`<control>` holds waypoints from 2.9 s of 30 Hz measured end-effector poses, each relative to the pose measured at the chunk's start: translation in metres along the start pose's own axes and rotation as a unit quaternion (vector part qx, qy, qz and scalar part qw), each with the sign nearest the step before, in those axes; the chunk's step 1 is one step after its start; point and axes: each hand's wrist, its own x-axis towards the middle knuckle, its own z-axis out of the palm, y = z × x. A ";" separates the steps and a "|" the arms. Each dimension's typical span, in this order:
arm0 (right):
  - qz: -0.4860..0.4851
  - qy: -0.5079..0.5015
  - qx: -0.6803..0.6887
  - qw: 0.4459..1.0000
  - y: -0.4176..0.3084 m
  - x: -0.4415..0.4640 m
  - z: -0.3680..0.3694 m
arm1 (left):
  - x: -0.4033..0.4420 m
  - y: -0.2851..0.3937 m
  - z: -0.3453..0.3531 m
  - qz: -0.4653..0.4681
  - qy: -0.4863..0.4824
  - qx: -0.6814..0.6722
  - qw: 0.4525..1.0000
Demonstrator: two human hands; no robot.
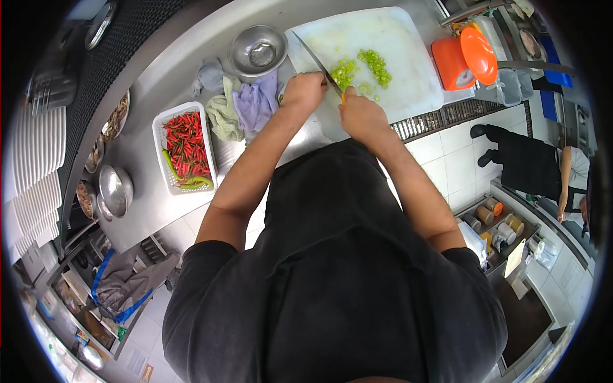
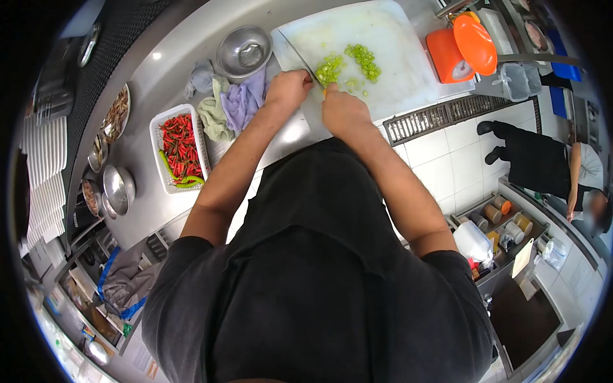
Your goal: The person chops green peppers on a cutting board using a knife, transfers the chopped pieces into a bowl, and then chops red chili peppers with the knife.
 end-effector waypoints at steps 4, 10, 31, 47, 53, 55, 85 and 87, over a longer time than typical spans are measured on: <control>0.006 -0.005 -0.006 1.000 0.001 -0.008 -0.001 | -0.001 -0.003 0.004 -0.019 0.007 -0.014 1.000; 0.020 0.025 0.054 0.998 0.021 0.008 0.034 | -0.001 -0.004 0.005 -0.038 -0.001 -0.045 0.998; -0.032 0.170 0.110 0.979 0.103 -0.013 0.010 | -0.021 0.006 0.032 -0.071 0.086 -0.003 0.994; 0.006 0.166 0.036 0.985 0.123 -0.024 -0.011 | -0.026 -0.021 0.034 -0.056 0.320 0.046 0.945; -0.021 0.227 -0.023 0.973 0.131 -0.027 -0.010 | -0.014 0.020 0.022 0.022 0.388 -0.036 0.921; -0.042 0.222 0.003 0.974 0.122 -0.031 -0.011 | 0.000 0.078 0.005 0.051 0.297 -0.017 0.953; 0.180 0.151 0.607 0.760 0.194 -0.118 0.108 | 0.099 0.072 0.045 0.195 0.170 0.001 0.966; 0.173 0.142 0.624 0.749 0.191 -0.111 0.114 | 0.100 0.088 0.051 0.251 0.106 0.005 0.962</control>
